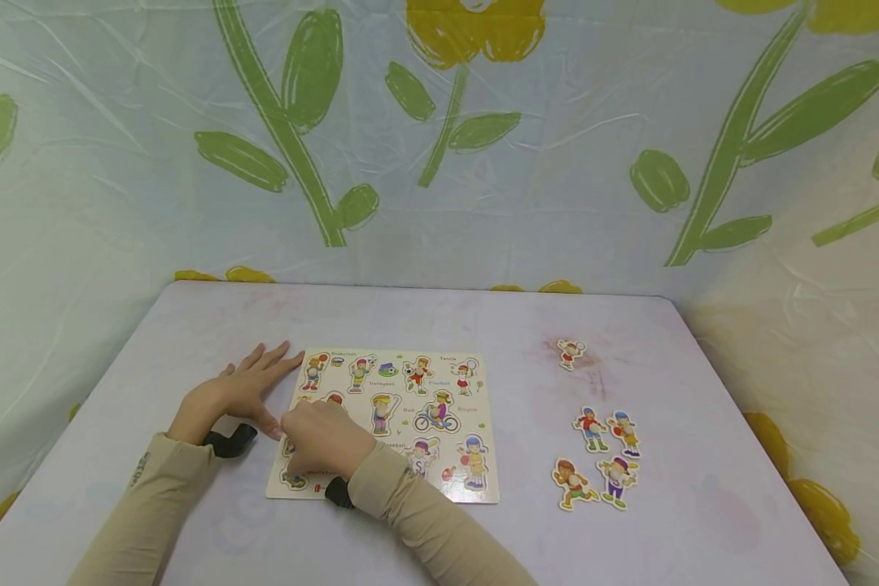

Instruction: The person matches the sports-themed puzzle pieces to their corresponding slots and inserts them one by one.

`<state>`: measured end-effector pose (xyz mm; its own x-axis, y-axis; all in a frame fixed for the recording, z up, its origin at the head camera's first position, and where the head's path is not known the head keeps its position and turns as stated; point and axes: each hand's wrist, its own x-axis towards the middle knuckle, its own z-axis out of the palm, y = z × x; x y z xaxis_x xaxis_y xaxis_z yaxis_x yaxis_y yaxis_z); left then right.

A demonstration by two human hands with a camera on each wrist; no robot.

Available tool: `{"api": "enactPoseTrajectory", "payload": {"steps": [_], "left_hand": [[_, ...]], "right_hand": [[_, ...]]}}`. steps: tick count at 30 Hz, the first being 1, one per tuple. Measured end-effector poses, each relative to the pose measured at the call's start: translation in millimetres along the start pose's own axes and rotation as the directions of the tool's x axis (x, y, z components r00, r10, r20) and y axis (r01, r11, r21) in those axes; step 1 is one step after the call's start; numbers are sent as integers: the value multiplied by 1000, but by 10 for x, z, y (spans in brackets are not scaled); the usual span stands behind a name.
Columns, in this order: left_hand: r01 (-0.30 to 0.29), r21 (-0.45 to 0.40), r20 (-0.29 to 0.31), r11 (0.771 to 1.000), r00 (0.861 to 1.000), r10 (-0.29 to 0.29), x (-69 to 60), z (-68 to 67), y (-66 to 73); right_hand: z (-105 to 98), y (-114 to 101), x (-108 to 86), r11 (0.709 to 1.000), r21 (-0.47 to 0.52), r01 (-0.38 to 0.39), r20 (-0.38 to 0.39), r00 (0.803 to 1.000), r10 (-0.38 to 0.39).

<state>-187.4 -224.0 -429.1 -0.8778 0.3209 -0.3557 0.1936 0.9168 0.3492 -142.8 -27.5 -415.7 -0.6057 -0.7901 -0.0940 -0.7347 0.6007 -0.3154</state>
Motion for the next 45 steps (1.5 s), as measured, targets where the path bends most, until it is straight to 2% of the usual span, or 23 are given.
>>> {"api": "enactPoseTrajectory", "payload": {"steps": [13,24,39,45], "left_hand": [[14,15,5,1000,1000,-14,-51,-54,108],[15,22,-4,1000,1000,-15,-39,-35,117],[16,12,-11,1000,1000,-16,-33,-20,101],[23,9,-15,1000,1000,-23,-33,-9,106]], "right_hand": [[-5,-17,-40,999,-5,-35,13,999,35],[-96,-16,-169,997,69,-20,14,1000,19],[-260,69,-446,1000,20,1,-38,999,0],[-326,139,-599,1000,10,-17,-60,998,18]]}}
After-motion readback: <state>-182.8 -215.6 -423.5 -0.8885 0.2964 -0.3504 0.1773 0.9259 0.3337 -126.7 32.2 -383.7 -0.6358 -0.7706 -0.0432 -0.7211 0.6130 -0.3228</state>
